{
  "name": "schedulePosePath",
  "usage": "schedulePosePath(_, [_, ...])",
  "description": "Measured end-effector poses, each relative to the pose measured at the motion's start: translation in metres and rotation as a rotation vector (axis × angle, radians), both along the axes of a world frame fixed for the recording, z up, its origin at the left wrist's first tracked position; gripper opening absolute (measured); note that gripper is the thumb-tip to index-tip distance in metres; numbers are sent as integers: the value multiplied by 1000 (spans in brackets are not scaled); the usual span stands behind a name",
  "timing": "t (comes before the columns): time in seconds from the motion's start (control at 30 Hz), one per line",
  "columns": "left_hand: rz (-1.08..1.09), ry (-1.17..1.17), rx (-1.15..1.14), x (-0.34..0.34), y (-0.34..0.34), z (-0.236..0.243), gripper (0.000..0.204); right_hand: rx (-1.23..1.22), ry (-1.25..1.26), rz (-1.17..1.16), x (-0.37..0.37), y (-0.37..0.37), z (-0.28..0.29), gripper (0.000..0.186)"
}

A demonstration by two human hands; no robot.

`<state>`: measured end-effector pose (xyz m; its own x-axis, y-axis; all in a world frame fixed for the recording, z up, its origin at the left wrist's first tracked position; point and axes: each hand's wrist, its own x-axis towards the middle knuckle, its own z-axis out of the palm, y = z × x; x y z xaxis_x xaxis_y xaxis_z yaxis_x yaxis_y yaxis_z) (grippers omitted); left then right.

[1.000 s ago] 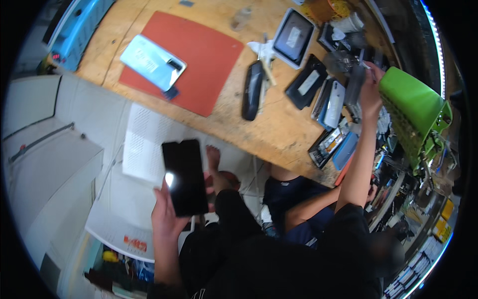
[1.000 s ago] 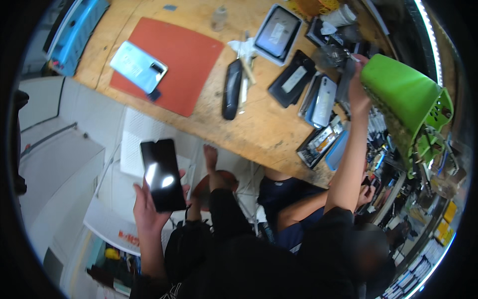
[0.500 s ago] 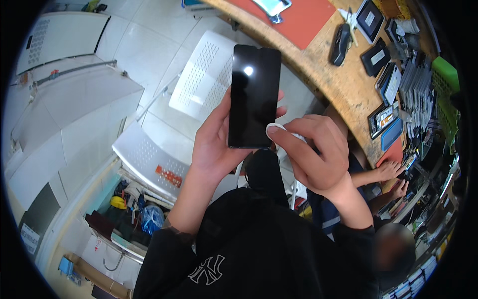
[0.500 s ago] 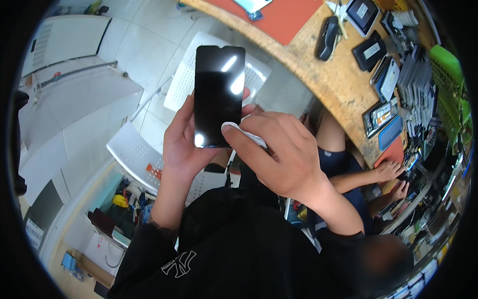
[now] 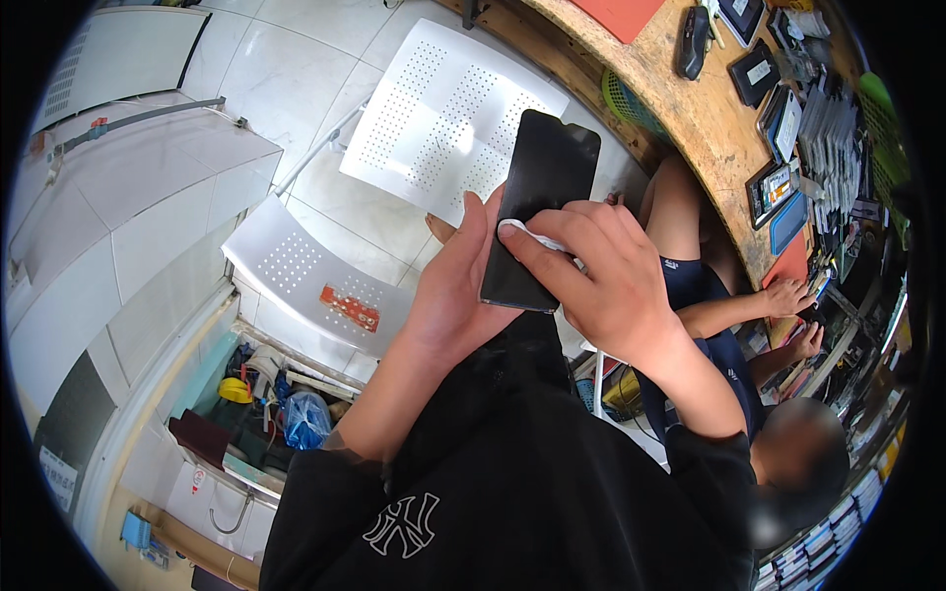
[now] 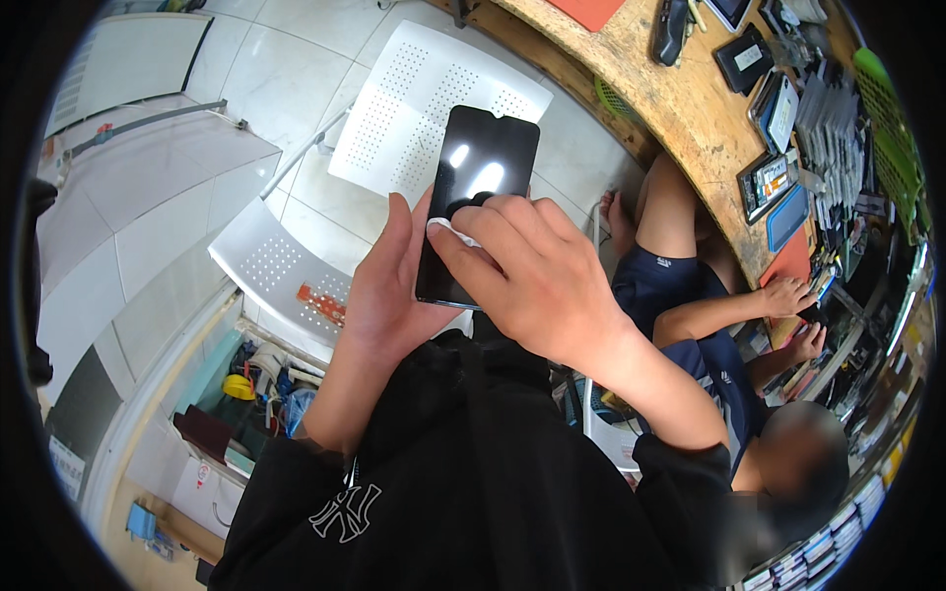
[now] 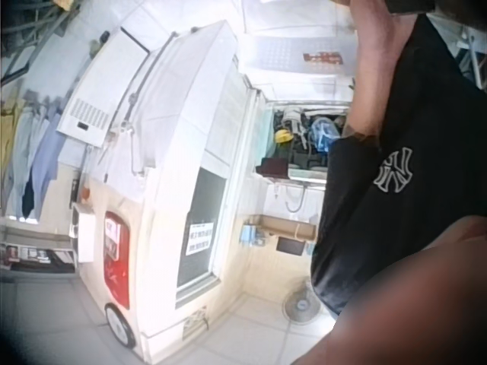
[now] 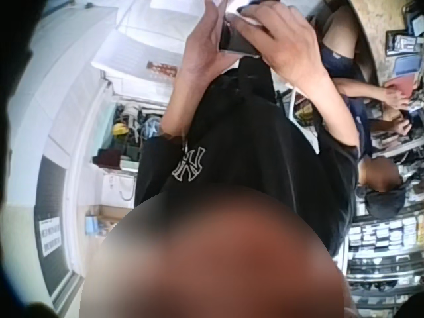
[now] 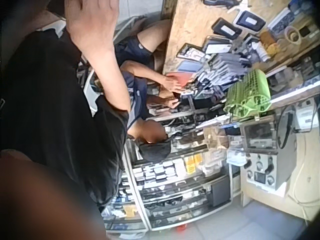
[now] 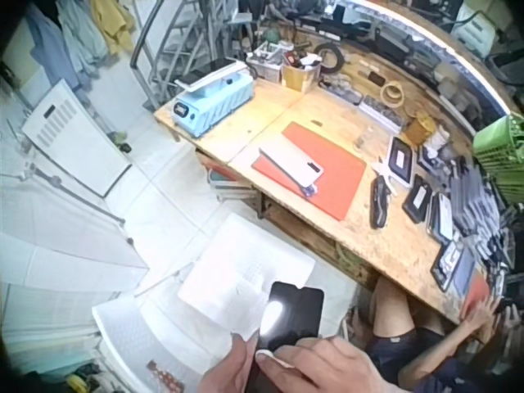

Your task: The person cleans a smartphone screen with a wipe, then handles a detached display assembly and a phone chassis. They place the display into a laminating machine and operate its controls. The person then handles a small adhesive strip and a disassembled phone body on the workbench.

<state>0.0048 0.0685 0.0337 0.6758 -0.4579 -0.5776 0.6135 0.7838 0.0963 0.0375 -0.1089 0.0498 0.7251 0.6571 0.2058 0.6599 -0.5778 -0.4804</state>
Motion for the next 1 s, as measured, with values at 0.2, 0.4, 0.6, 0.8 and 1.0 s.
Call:
schedulePosePath(0.2, [-11, -126, 14, 1, -5, -11, 73, 80, 37, 39, -20, 4, 6, 40])
schedulePosePath(0.4, [3, -165, 25, -2, -12, -16, 77, 76, 16, 44, -26, -5, 3, 36])
schedulePosePath(0.6, [18, -106, -40, -1, -10, -19, 74, -19, 50, 49, -30, -32, 7, 41])
schedulePosePath(0.8, [38, -9, -105, 1, -9, -25, 63, -128, 91, -53, -31, -65, 15, 43])
schedulePosePath(1.0, [49, -16, -70, 0, -11, -27, 62, 18, 89, -127, -27, -38, 13, 41])
